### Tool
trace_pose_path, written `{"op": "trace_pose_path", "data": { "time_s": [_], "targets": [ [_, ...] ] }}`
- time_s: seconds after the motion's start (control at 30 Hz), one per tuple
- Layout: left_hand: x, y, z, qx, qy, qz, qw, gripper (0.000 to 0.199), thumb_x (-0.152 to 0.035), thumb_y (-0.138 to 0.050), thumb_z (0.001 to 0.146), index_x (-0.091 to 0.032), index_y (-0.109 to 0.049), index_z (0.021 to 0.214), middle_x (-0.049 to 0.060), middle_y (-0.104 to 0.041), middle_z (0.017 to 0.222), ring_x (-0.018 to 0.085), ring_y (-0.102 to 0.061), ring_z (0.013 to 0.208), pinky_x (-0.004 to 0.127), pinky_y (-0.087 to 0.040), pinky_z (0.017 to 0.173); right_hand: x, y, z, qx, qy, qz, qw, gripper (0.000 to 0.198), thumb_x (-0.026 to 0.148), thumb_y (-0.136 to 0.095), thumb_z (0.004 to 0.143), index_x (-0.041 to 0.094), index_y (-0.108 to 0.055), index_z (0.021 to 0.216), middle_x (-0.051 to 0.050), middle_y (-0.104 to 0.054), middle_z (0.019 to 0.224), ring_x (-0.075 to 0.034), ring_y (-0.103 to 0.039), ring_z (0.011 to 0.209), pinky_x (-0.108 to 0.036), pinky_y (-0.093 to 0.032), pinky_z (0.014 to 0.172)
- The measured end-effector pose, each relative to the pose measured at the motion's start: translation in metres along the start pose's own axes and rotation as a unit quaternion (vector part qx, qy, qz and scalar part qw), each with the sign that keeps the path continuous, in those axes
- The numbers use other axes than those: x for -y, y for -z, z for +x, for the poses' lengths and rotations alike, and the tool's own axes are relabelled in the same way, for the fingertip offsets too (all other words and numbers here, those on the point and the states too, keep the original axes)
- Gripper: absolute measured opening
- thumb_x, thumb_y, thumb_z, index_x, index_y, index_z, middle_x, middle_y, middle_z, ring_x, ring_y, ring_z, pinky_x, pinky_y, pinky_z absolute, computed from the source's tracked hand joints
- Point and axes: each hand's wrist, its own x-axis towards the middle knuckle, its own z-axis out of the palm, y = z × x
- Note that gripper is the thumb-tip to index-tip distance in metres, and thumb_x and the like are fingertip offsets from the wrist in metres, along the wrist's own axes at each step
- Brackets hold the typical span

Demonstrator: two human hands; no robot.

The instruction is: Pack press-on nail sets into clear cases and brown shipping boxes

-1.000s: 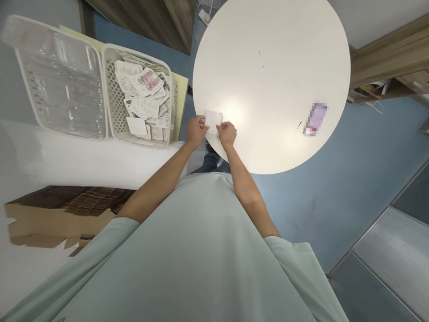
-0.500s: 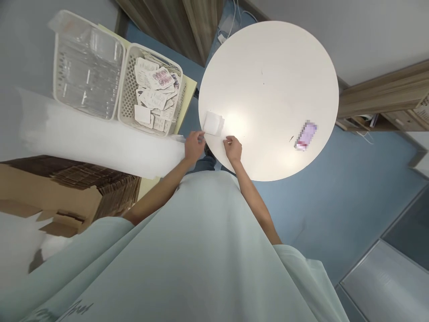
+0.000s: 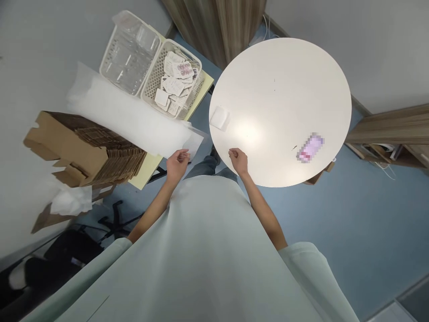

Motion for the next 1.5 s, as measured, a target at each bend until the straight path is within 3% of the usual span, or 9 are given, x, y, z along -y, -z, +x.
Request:
{"op": "trace_pose_path", "data": {
  "time_s": [0.13, 0.33, 0.53, 0.7, 0.9, 1.03, 1.2, 1.37, 1.5],
  "targets": [
    [0.003, 0.014, -0.01, -0.024, 0.017, -0.009, 1.0, 0.033, -0.033, -0.067, 0.091, -0.019, -0.081, 0.118, 0.007, -0.083, 0.1, 0.021, -0.075, 0.085, 0.035, -0.064, 0.089, -0.003, -0.008, -0.015, 0.006, 0.009, 0.043, 0.999, 0.028, 0.046, -0.066, 0.099, 0.024, -0.078, 0.11, -0.009, -0.088, 0.109, -0.026, -0.084, 0.101, -0.047, -0.067, 0.107],
    [-0.002, 0.017, 0.0, -0.01, -0.009, -0.056, 0.998, 0.033, -0.033, -0.067, 0.091, -0.02, -0.082, 0.117, 0.004, -0.079, 0.093, 0.022, -0.077, 0.086, 0.036, -0.063, 0.093, -0.005, -0.021, -0.041, -0.014, 0.009, 0.05, 0.999, 0.029, 0.048, -0.067, 0.096, 0.024, -0.078, 0.11, -0.008, -0.088, 0.107, -0.026, -0.084, 0.099, -0.047, -0.068, 0.106],
    [0.0, 0.046, 0.018, 0.017, -0.042, -0.141, 0.989, 0.035, -0.032, -0.065, 0.09, -0.02, -0.082, 0.119, 0.001, -0.076, 0.086, 0.022, -0.08, 0.088, 0.035, -0.064, 0.092, 0.026, -0.043, -0.052, -0.06, 0.06, 0.042, 0.996, 0.035, 0.053, -0.068, 0.095, 0.024, -0.079, 0.111, -0.008, -0.088, 0.106, -0.026, -0.084, 0.102, -0.047, -0.068, 0.107],
    [0.044, 0.126, 0.029, -0.029, -0.072, -0.172, 0.982, 0.037, -0.036, -0.063, 0.095, -0.019, -0.08, 0.123, 0.003, -0.077, 0.09, 0.022, -0.082, 0.091, 0.034, -0.067, 0.091, 0.065, -0.083, -0.064, -0.084, 0.109, 0.025, 0.99, 0.047, 0.064, -0.068, 0.094, 0.023, -0.078, 0.112, -0.011, -0.087, 0.108, -0.028, -0.083, 0.102, -0.049, -0.068, 0.106],
    [0.146, 0.261, 0.043, -0.156, -0.07, -0.029, 0.985, 0.033, -0.044, -0.06, 0.106, -0.023, -0.079, 0.123, 0.01, -0.083, 0.105, 0.029, -0.082, 0.107, 0.048, -0.066, 0.11, 0.113, -0.162, -0.081, -0.033, 0.152, -0.007, 0.988, 0.049, 0.067, -0.069, 0.097, 0.022, -0.077, 0.115, -0.014, -0.086, 0.115, -0.031, -0.084, 0.104, -0.051, -0.067, 0.107],
    [0.206, 0.311, 0.059, -0.099, -0.073, 0.099, 0.987, 0.031, -0.048, -0.085, 0.088, -0.023, -0.079, 0.107, 0.019, -0.081, 0.123, 0.046, -0.074, 0.133, 0.063, -0.056, 0.124, 0.144, -0.22, -0.09, 0.017, 0.184, -0.056, 0.981, 0.047, 0.065, -0.067, 0.1, 0.022, -0.078, 0.117, -0.013, -0.087, 0.115, -0.03, -0.084, 0.106, -0.049, -0.068, 0.106],
    [0.239, 0.311, 0.076, -0.046, -0.093, 0.12, 0.987, 0.03, -0.049, -0.077, 0.09, -0.023, -0.082, 0.105, 0.021, -0.081, 0.126, 0.049, -0.072, 0.131, 0.065, -0.057, 0.119, 0.176, -0.267, -0.103, 0.047, 0.215, -0.122, 0.968, 0.045, 0.062, -0.063, 0.106, 0.023, -0.08, 0.117, -0.012, -0.088, 0.12, -0.028, -0.083, 0.108, -0.045, -0.067, 0.105],
    [0.245, 0.3, 0.079, -0.045, -0.121, 0.069, 0.989, 0.031, -0.047, -0.06, 0.101, -0.026, -0.082, 0.102, 0.016, -0.085, 0.116, 0.041, -0.077, 0.118, 0.057, -0.059, 0.115, 0.188, -0.287, -0.111, 0.072, 0.241, -0.175, 0.952, 0.043, 0.058, -0.061, 0.11, 0.021, -0.082, 0.119, -0.012, -0.087, 0.119, -0.028, -0.081, 0.108, -0.044, -0.067, 0.103],
    [0.245, 0.297, 0.085, -0.059, -0.113, 0.06, 0.99, 0.03, -0.043, -0.058, 0.102, -0.026, -0.082, 0.096, 0.014, -0.086, 0.106, 0.04, -0.079, 0.109, 0.056, -0.059, 0.112, 0.197, -0.312, -0.109, 0.146, 0.274, -0.247, 0.918, 0.037, 0.047, -0.06, 0.114, 0.021, -0.083, 0.127, -0.012, -0.085, 0.128, -0.026, -0.081, 0.109, -0.042, -0.067, 0.101]
  ]
}}
